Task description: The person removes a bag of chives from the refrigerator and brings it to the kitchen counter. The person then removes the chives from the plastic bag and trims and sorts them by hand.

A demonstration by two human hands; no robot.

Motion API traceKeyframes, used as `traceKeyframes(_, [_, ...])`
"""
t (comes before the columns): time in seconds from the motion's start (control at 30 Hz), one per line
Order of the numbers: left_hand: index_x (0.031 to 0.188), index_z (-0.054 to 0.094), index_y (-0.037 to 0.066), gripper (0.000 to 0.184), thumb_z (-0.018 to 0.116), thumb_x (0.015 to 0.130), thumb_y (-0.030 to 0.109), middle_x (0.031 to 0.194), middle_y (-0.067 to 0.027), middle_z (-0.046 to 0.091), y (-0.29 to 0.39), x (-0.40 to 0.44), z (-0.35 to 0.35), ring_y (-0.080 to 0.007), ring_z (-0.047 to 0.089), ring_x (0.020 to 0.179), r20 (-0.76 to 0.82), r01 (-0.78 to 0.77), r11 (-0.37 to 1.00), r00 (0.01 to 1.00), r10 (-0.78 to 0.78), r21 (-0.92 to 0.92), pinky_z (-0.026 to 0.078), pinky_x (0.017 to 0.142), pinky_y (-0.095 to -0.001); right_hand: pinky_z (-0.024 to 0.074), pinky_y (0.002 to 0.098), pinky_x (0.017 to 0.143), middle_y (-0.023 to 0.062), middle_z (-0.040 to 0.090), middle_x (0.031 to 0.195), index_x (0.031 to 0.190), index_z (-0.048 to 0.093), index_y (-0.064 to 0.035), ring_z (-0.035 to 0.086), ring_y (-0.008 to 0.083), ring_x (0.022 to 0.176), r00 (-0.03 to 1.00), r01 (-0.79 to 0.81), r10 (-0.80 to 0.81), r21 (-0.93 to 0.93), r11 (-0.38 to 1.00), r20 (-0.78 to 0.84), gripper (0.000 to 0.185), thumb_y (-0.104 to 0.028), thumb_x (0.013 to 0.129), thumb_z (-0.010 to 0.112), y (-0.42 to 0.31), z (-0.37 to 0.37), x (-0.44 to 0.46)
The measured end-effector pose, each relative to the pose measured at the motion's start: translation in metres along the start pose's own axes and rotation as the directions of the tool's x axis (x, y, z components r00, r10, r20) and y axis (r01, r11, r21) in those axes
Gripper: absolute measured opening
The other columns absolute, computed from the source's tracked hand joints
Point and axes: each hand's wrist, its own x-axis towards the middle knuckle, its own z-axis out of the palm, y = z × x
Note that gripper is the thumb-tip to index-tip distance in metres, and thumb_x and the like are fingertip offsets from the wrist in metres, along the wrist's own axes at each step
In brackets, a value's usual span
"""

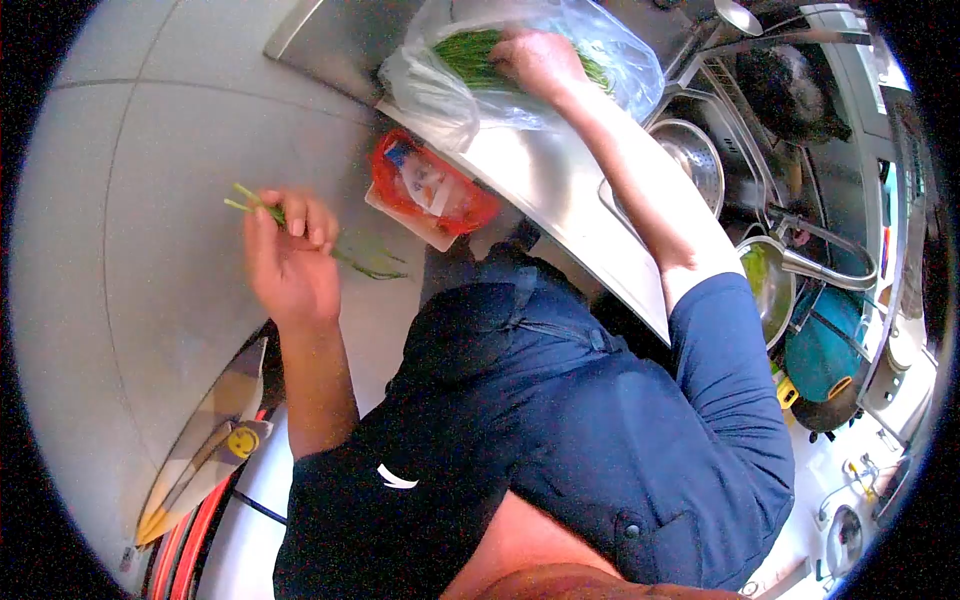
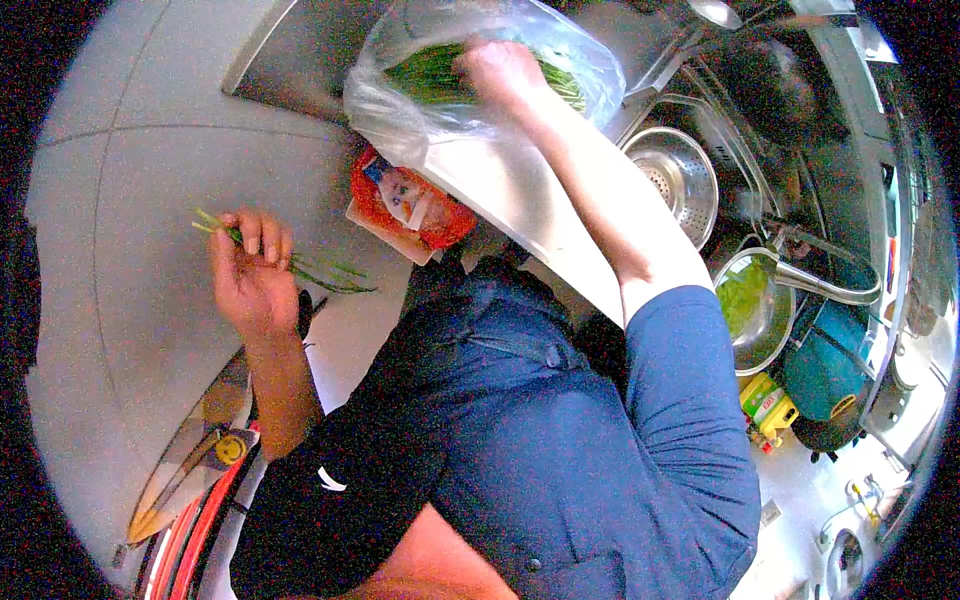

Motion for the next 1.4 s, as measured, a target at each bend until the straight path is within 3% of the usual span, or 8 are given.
traceKeyframes(0.4, [0.114,0.058,0.01,0.022,0.046,0.104,0.025,0.082,-0.0008,0.045,-0.002,0.004,-0.001,-0.0137,0.04,0.07,-0.03,0.01,1.0,1.0,-0.01,0.002,0.036,0.061,-0.0286,0.0553,0.0466,0.074,0.0094,0.07,0.095,0.095,0.074,-0.0188,0.068,0.0336,0.086,0.978,-0.194,0.193,-0.008,0.981,-0.073,0.018,-0.031,0.087,0.065,-0.017,-0.026,-0.012])
traceKeyframes(0.6, [0.113,0.057,0.009,0.022,0.045,0.104,0.025,0.081,-0.0015,0.046,-0.007,0.008,0.005,-0.0143,0.041,0.07,-0.016,0.005,1.0,1.0,-0.006,-0.009,0.034,0.06,-0.0285,0.0525,0.0361,0.07,0.0055,0.074,0.097,0.104,0.073,-0.012,0.068,0.0199,0.078,0.939,-0.25,0.335,0.509,0.824,-0.082,0.029,-0.035,0.088,0.07,-0.017,-0.052,-0.033])
traceKeyframes(0.7, [0.113,0.057,0.009,0.022,0.045,0.104,0.025,0.081,-0.0015,0.046,-0.007,0.009,0.009,-0.0145,0.042,0.07,-0.007,0.01,1.0,1.0,-0.01,-0.007,0.034,0.06,-0.0284,0.0488,0.0263,0.077,0.0025,0.073,0.099,0.113,0.069,-0.0041,0.062,0.01,0.085,0.844,-0.438,0.441,0.868,0.235,0.307,0.037,-0.033,0.091,0.07,-0.041,-0.085,-0.055])
traceKeyframes(0.87, [0.114,0.057,0.01,0.021,0.047,0.104,0.025,0.083,-0.0009,0.045,-0.008,0.007,0.013,-0.0143,0.04,0.072,0.003,0.03,0.999,1.0,-0.03,-0.026,0.035,0.062,-0.0284,0.0341,0.0136,0.058,-0.0024,0.07,0.093,0.109,0.069,-0.009,0.046,0.0002,0.065,0.797,-0.407,0.389,0.887,-0.217,0.461,0.026,-0.024,0.089,0.073,-0.072,-0.107,-0.079])
traceKeyframes(1.1, [0.114,0.057,0.01,0.021,0.046,0.104,0.025,0.082,-0.0005,0.044,0.002,0.006,0.011,-0.0142,0.039,0.072,-0.008,-0.004,1.0,1.0,0.004,0.017,0.033,0.063,-0.0286,0.0509,0.0289,0.069,0.0028,0.073,0.092,0.111,0.071,-0.0079,0.064,0.012,0.077,0.781,-0.615,0.037,0.76,0.21,0.623,0.029,-0.028,0.09,0.067,-0.125,-0.037,-0.125])
traceKeyframes(1.17, [0.114,0.057,0.01,0.021,0.046,0.104,0.025,0.081,-0.0005,0.043,0.004,0.005,0.007,-0.0142,0.04,0.072,-0.025,-0.009,1.0,1.0,0.01,0.029,0.034,0.062,-0.0287,0.0546,0.0372,0.076,0.0109,0.073,0.093,0.112,0.071,-0.011,0.07,0.0251,0.083,0.8,-0.547,0.077,0.671,0.501,0.595,0.029,-0.027,0.089,0.065,-0.131,0.0,-0.123])
traceKeyframes(1.33, [0.112,0.058,0.012,0.021,0.047,0.103,0.026,0.082,-0.0005,0.046,0.002,0.006,-0.006,-0.0139,0.042,0.07,-0.036,-0.027,1.0,0.999,0.027,0.004,0.032,0.062,-0.0282,0.0527,0.0425,0.085,0.0153,0.071,0.099,0.116,0.072,-0.021,0.067,0.0391,0.087,0.913,-0.33,0.104,0.566,0.755,0.395,0.03,-0.027,0.09,0.059,-0.142,0.062,-0.114])
traceKeyframes(1.4, [0.112,0.058,0.012,0.02,0.046,0.104,0.026,0.081,0.0002,0.045,0.003,0.004,-0.006,-0.0135,0.042,0.07,-0.005,-0.024,1.0,1.0,0.024,-0.008,0.032,0.061,-0.0278,0.0544,0.0398,0.081,0.0146,0.072,0.096,0.112,0.073,-0.016,0.069,0.0343,0.085,0.939,-0.274,0.082,0.584,0.764,0.335,0.027,-0.023,0.089,0.062,-0.142,0.025,-0.11])
